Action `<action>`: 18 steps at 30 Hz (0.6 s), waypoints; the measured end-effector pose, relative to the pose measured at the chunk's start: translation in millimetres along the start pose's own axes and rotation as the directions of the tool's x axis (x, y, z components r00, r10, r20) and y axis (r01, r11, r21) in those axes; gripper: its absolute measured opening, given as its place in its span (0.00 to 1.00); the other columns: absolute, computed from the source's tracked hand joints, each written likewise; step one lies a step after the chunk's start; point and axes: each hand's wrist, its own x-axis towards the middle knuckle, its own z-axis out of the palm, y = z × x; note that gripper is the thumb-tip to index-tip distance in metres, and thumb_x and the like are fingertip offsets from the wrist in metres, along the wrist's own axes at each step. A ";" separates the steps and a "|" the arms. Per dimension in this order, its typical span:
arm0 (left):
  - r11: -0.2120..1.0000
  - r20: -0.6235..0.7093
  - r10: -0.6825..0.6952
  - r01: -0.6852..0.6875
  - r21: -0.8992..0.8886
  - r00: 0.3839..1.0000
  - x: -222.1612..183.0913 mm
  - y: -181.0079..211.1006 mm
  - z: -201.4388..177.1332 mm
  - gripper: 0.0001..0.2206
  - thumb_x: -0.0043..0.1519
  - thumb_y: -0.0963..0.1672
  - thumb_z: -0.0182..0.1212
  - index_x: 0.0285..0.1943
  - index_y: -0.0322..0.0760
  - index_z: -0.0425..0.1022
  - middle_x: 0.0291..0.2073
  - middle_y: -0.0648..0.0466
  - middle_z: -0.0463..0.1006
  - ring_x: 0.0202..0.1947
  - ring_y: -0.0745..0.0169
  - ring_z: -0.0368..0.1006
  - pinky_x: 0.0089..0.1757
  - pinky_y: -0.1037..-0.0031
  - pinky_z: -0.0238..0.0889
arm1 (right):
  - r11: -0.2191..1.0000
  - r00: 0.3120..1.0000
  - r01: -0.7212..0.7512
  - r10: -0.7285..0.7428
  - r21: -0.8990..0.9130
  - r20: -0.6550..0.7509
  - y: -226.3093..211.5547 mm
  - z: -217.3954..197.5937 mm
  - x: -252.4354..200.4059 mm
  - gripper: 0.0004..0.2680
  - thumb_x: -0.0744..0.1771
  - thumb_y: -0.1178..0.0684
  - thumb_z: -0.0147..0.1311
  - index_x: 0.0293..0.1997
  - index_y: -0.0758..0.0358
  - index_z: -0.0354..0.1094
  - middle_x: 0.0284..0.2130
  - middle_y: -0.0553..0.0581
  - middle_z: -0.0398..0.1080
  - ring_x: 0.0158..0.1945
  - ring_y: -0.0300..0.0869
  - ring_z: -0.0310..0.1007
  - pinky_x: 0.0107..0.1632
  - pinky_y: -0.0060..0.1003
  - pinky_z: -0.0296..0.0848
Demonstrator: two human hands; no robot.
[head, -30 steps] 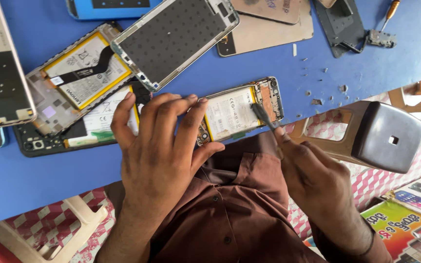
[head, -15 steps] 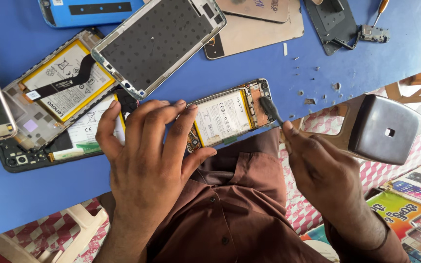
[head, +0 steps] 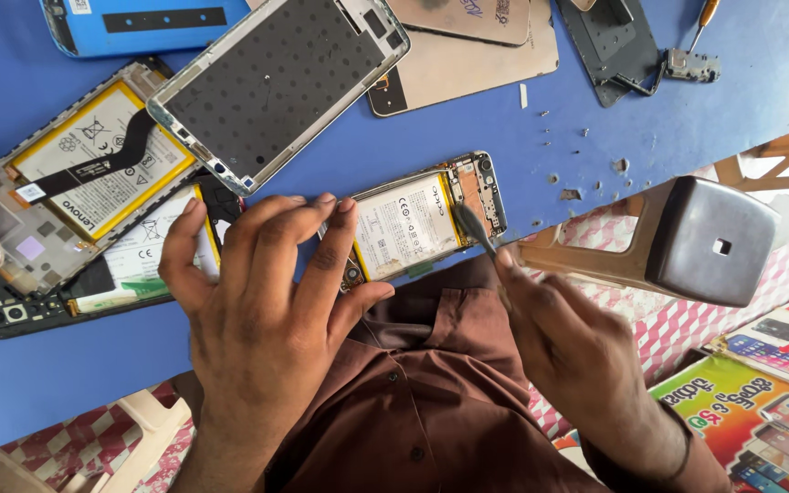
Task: The person uses a metal prying tool and a screwdriver to work on a disassembled smartphone. They pry along the edges of the phone's frame and remove small screws from the internal components, placing them on the table.
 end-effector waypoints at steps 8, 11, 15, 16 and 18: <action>1.000 0.023 0.002 -0.002 0.003 1.000 -2.3 0.0 -0.5 0.29 0.57 0.57 0.70 0.61 0.38 0.80 0.53 0.55 0.73 0.59 0.58 0.70 0.66 0.42 0.41 | 0.996 1.000 0.004 -0.004 -0.092 -0.006 -13.9 -8.4 13.6 0.14 0.66 0.63 0.58 0.60 0.64 0.70 0.26 0.57 0.69 0.21 0.45 0.69 0.26 0.43 0.67; 1.000 0.012 0.006 -0.006 0.010 1.000 -1.4 0.7 1.0 0.29 0.55 0.56 0.71 0.61 0.38 0.80 0.53 0.56 0.73 0.59 0.59 0.70 0.66 0.41 0.41 | 0.985 0.997 0.051 -0.059 -0.167 -0.045 -11.8 0.1 20.6 0.14 0.67 0.62 0.59 0.60 0.64 0.71 0.26 0.58 0.69 0.21 0.49 0.68 0.26 0.45 0.66; 1.000 -0.007 0.000 0.000 0.002 1.000 -1.4 0.5 1.4 0.30 0.55 0.57 0.71 0.61 0.38 0.80 0.53 0.55 0.73 0.59 0.58 0.69 0.66 0.42 0.41 | 0.992 0.998 0.064 -0.061 -0.106 0.027 -13.8 -12.4 12.1 0.14 0.66 0.63 0.55 0.60 0.64 0.70 0.29 0.57 0.70 0.22 0.48 0.70 0.26 0.43 0.68; 1.000 -0.004 0.000 0.000 0.002 1.000 -2.3 -0.2 1.4 0.30 0.55 0.57 0.71 0.61 0.37 0.80 0.53 0.55 0.73 0.58 0.58 0.69 0.65 0.42 0.42 | 0.996 0.997 0.049 -0.044 -0.076 0.057 -15.2 -17.0 8.9 0.14 0.66 0.63 0.54 0.59 0.63 0.70 0.29 0.57 0.70 0.23 0.47 0.71 0.26 0.42 0.69; 1.000 0.002 0.002 -0.002 0.005 1.000 -3.0 -0.6 2.3 0.30 0.55 0.56 0.71 0.61 0.37 0.80 0.52 0.54 0.73 0.58 0.58 0.69 0.65 0.42 0.42 | 0.999 0.998 0.004 -0.002 -0.034 0.057 -18.5 -22.0 6.0 0.14 0.66 0.62 0.55 0.58 0.61 0.70 0.29 0.56 0.70 0.24 0.45 0.72 0.27 0.41 0.70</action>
